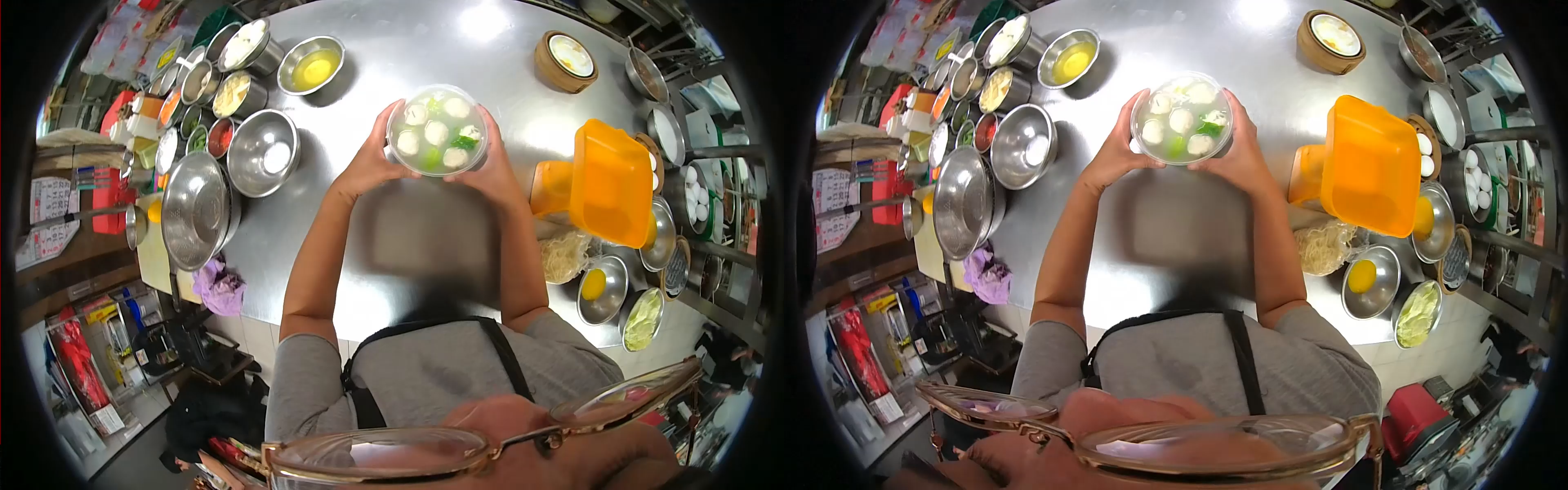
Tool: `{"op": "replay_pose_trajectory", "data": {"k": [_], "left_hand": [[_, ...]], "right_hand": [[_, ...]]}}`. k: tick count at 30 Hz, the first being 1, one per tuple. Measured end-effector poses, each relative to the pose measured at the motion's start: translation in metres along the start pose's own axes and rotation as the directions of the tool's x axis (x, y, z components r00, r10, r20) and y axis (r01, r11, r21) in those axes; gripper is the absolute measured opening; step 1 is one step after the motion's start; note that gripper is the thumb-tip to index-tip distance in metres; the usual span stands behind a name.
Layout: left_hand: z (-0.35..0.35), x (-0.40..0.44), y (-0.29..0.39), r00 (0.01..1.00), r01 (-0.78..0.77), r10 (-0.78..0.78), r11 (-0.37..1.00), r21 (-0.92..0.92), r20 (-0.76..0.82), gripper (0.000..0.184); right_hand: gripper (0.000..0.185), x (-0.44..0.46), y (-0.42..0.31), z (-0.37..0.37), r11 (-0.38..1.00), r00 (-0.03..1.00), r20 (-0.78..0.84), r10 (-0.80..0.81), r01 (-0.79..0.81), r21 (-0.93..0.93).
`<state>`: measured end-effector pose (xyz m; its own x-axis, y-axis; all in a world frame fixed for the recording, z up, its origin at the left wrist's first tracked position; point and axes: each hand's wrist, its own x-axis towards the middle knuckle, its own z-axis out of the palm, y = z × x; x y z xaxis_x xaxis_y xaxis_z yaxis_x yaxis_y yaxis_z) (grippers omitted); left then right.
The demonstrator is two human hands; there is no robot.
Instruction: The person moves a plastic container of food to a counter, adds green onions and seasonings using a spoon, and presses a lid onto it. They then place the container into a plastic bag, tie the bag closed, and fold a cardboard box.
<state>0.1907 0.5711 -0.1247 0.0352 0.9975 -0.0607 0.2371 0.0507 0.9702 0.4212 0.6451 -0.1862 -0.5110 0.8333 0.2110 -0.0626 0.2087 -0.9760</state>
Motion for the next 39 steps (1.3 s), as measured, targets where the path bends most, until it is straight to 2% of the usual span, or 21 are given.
{"op": "replay_pose_trajectory", "data": {"k": [1,3,7,9,13,17,18,19,21,22,25,27,29,30,31,33,35,36,39], "left_hand": [[0.0,-0.007,0.006,1.0,0.0,0.0,1.0,0.016,-0.008,0.124],[0.0,-0.025,0.015,0.999,-0.015,0.016,1.0,0.023,-0.03,0.123],[-0.003,-0.073,0.021,0.996,-0.035,0.039,0.998,0.044,-0.085,0.126],[-0.003,-0.105,0.028,0.993,-0.026,0.027,1.0,0.008,-0.113,0.125],[-0.003,-0.178,0.035,0.979,-0.065,0.043,0.993,-0.104,-0.201,0.124],[0.009,-0.272,0.042,0.934,-0.051,0.017,0.995,-0.087,-0.356,0.123],[0.011,-0.295,0.037,0.914,-0.076,0.062,0.997,-0.019,-0.4,0.124],[0.016,-0.318,0.035,0.885,-0.077,0.061,0.997,-0.016,-0.462,0.124],[0.028,-0.367,0.033,0.844,-0.071,0.059,0.997,-0.001,-0.533,0.124],[0.034,-0.392,0.03,0.81,-0.08,0.051,0.996,-0.024,-0.584,0.123],[0.061,-0.473,0.023,0.709,-0.063,0.016,0.997,-0.041,-0.705,0.123],[0.079,-0.53,0.013,0.601,-0.055,-0.009,0.997,-0.053,-0.799,0.123],[0.095,-0.589,0.012,0.538,0.032,-0.009,0.999,0.01,-0.843,0.122],[0.111,-0.6,0.009,0.52,0.082,-0.019,0.996,0.028,-0.854,0.122],[0.118,-0.626,0.01,0.45,0.101,-0.029,0.995,0.019,-0.893,0.122],[0.134,-0.683,0.012,0.374,0.137,0.005,0.989,0.061,-0.928,0.122],[0.155,-0.733,0.021,0.278,0.21,-0.004,0.976,0.057,-0.961,0.122],[0.166,-0.759,0.026,0.23,0.236,-0.006,0.971,0.05,-0.973,0.122],[0.19,-0.822,0.033,0.085,0.302,-0.032,0.953,-0.005,-0.996,0.123]], "right_hand": [[0.13,-0.003,-0.004,0.001,1.0,1.0,0.014,0.002,-0.002,0.002],[0.131,-0.013,-0.013,0.005,0.986,0.999,0.027,-0.036,0.04,-0.164],[0.131,-0.031,-0.046,0.02,0.979,0.991,0.121,-0.054,0.076,-0.187],[0.131,-0.045,-0.064,0.033,0.939,0.971,0.181,-0.154,0.201,-0.281],[0.133,-0.072,-0.092,0.066,0.936,0.941,0.3,-0.159,0.24,-0.257],[0.13,-0.115,-0.095,0.115,0.991,0.895,0.427,-0.129,0.13,0.027],[0.129,-0.123,-0.1,0.129,0.991,0.887,0.444,-0.128,0.095,0.097],[0.129,-0.131,-0.107,0.142,0.988,0.853,0.501,-0.148,0.106,0.111],[0.13,-0.153,-0.124,0.17,0.967,0.787,0.6,-0.144,-0.017,0.255],[0.132,-0.164,-0.131,0.186,0.965,0.745,0.654,-0.133,-0.054,0.258],[0.131,-0.206,-0.13,0.23,0.966,0.614,0.765,-0.195,-0.015,0.258],[0.131,-0.239,-0.125,0.266,0.961,0.524,0.82,-0.229,-0.012,0.276],[0.13,-0.272,-0.131,0.305,0.954,0.418,0.871,-0.26,-0.026,0.297],[0.131,-0.283,-0.122,0.306,0.964,0.379,0.898,-0.222,-0.052,0.26],[0.131,-0.301,-0.129,0.324,0.971,0.333,0.919,-0.212,-0.035,0.237],[0.133,-0.344,-0.152,0.364,0.968,0.225,0.947,-0.23,-0.044,0.246],[0.134,-0.382,-0.156,0.394,0.968,0.161,0.956,-0.247,-0.001,0.25],[0.135,-0.41,-0.184,0.41,0.957,0.109,0.97,-0.218,-0.169,0.234],[0.135,-0.462,-0.192,0.458,0.946,-0.032,0.978,-0.205,-0.263,0.189]]}}
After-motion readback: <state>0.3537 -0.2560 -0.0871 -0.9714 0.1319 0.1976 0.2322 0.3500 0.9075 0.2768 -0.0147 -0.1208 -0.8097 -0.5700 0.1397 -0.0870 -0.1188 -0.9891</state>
